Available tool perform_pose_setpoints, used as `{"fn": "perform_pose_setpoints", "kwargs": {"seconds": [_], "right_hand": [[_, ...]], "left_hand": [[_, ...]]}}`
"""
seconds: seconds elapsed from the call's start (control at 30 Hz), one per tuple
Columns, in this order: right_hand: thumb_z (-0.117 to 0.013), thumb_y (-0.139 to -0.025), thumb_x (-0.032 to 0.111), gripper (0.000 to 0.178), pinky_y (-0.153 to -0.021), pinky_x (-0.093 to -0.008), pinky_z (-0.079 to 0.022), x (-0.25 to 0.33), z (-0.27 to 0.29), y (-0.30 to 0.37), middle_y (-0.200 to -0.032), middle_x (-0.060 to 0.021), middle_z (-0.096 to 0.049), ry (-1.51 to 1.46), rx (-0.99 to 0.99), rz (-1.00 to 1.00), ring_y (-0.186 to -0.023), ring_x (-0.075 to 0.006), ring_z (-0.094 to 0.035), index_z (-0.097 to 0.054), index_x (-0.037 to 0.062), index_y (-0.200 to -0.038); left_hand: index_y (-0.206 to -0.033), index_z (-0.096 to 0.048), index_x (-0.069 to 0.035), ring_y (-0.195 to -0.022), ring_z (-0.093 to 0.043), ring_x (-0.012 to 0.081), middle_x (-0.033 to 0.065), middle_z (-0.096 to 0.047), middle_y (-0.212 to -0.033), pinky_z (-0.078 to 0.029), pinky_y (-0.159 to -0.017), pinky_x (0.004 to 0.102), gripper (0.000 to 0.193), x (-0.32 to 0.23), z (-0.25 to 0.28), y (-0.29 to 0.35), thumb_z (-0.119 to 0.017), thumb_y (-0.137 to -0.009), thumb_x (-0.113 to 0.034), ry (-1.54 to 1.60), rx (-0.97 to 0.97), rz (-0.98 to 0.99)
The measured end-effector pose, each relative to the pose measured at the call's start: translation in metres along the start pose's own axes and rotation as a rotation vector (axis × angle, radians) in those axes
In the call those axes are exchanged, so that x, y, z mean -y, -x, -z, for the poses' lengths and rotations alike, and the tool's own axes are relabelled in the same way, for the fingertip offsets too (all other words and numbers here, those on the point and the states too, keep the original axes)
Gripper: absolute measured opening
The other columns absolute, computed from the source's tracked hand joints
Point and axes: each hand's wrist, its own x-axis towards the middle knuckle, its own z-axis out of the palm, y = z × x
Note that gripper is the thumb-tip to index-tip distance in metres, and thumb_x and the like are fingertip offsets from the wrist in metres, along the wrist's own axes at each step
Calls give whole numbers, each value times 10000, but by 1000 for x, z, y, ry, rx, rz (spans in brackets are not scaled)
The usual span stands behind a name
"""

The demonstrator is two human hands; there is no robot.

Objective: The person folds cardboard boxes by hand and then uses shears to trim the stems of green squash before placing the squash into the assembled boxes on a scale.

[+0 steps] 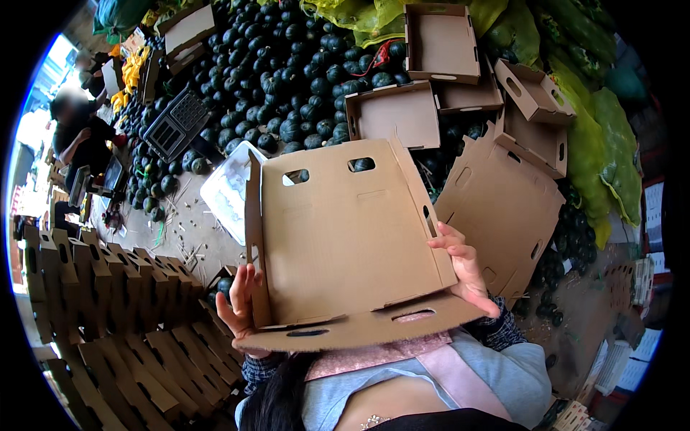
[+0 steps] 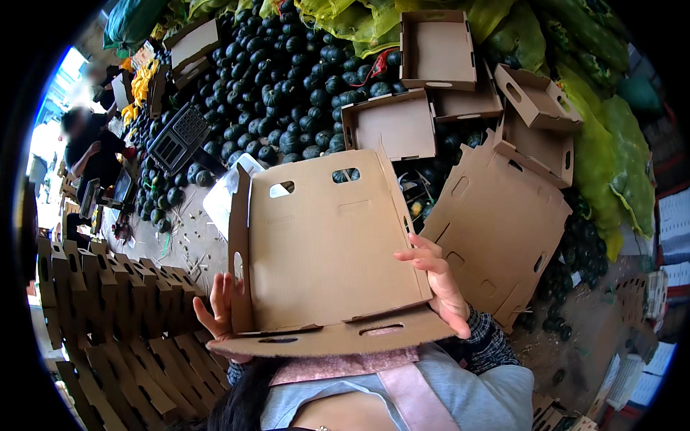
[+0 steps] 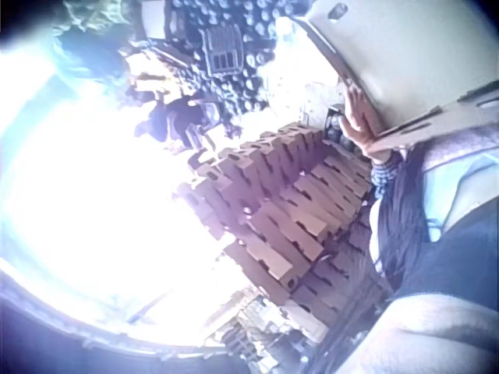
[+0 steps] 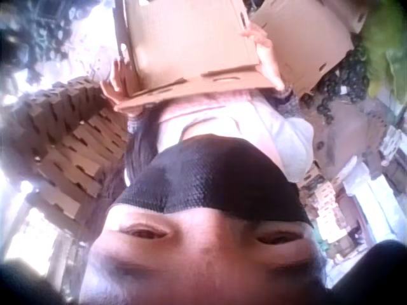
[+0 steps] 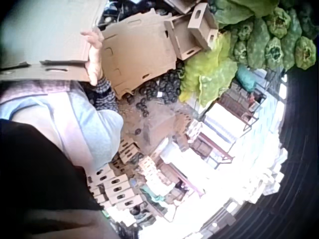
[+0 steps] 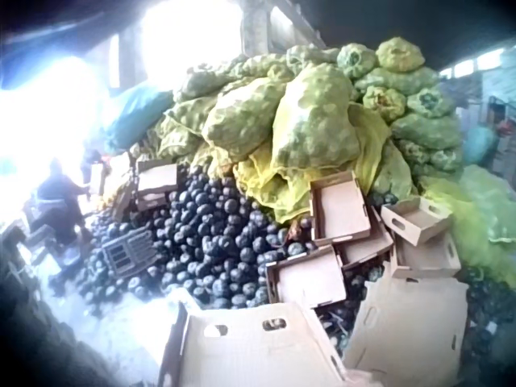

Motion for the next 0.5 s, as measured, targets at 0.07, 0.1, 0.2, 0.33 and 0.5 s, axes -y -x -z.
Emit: {"fn": "perform_pose_setpoints", "kwargs": {"seconds": [0.07, 0.1, 0.2, 0.33, 0.5], "right_hand": [[-486, -910, 438, 574, -1097, -483, -206, -17, 2, -3, -1409, -175, -259, -59, -203, -200, -1300, -269, -308, -354, 23, -1283], [-516, -909, 166, 482, -1105, -465, -203, -28, -3, -16, -1370, -145, -309, 157, -274, -163, -1282, -242, -326, -298, 48, -1323], [-586, -890, 297, 377, -1108, -514, -189, -53, 10, -28, -1289, -121, -406, 822, -302, -109, -1249, -256, -369, -540, 50, -1171], [-506, -713, 735, 838, -1070, -594, -217, -14, -2, -25, -1112, -85, -554, 1578, 466, 199, -1214, -227, -410, -581, 25, -1152], [-611, -694, 205, 190, -850, -385, -458, -30, -4, -19, -824, -75, -623, 1309, 1244, -219, -843, -202, -626, -571, 42, -782]], "left_hand": [[-1431, -140, -249, -1331, -289, 372, 194, -240, -1472, -309, -1046, 508, 531, 23, 1, -16, -401, -975, -320, -198, -145, 110], [-1373, -329, -205, -1332, -288, 380, 183, -245, -1470, -293, -1055, 496, 457, 32, -5, -24, -431, -942, -93, -155, -212, 77], [-1058, -640, -111, -1368, -201, 405, 195, -238, -1470, -153, -1093, 541, 264, 38, 6, -40, -501, -852, -22, -1019, 267, 95], [-1177, -544, -47, -1318, -331, 327, 178, -400, -1359, -169, -1075, 578, 482, -6, -25, -40, -593, -801, -346, -1620, 813, -60], [-934, -583, -113, -775, -573, 193, 42, -545, -799, -374, -947, 407, 177, 20, -13, -33, -528, -772, -159, -1334, 1457, 70]]}}
